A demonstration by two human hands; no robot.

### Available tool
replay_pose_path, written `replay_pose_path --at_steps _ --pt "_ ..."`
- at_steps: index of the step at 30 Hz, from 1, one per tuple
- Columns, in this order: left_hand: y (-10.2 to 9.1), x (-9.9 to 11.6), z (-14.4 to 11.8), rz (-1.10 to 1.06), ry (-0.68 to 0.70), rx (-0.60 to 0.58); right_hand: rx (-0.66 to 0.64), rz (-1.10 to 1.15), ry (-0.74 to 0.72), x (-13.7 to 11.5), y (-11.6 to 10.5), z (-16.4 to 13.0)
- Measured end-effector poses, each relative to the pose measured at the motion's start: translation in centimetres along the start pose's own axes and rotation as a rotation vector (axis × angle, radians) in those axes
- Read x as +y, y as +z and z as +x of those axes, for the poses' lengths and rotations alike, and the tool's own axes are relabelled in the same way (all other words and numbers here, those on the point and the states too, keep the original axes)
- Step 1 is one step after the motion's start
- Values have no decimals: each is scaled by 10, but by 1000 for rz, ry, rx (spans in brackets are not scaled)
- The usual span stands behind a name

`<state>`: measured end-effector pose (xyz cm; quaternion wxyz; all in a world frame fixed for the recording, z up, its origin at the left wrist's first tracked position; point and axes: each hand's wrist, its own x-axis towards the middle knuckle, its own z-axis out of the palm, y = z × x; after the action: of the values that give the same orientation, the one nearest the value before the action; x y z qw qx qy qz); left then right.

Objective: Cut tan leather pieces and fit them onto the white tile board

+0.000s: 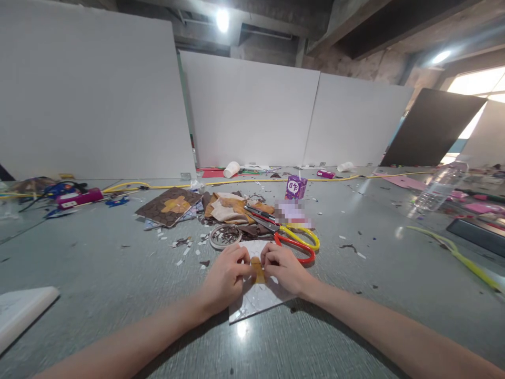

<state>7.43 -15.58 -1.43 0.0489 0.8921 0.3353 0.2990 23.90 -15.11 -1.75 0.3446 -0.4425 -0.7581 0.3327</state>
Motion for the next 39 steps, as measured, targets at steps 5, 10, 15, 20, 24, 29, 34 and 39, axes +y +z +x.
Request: replay_pose_path --at_steps 5,10,15,20,24,29,34,39 --pt "-1 3 -1 50 42 -51 -3 -16 -18 0 0 -1" --pt "0 3 -1 63 79 -57 -1 -48 -2 -3 0 -1" --pt "0 2 -2 109 122 -35 -7 -61 1 -4 1 -1" --pt "0 4 -3 134 165 -36 -12 -98 -9 -3 1 -1" --pt "0 5 -4 124 169 -43 -13 -104 -51 -1 2 -1" --pt "-3 3 1 -137 -89 45 -11 -5 -41 0 -1 1" --pt "-5 -1 7 -435 -353 -41 5 52 -40 0 -3 2" --pt "-1 -6 8 -599 -370 -153 20 38 -51 -1 0 0"
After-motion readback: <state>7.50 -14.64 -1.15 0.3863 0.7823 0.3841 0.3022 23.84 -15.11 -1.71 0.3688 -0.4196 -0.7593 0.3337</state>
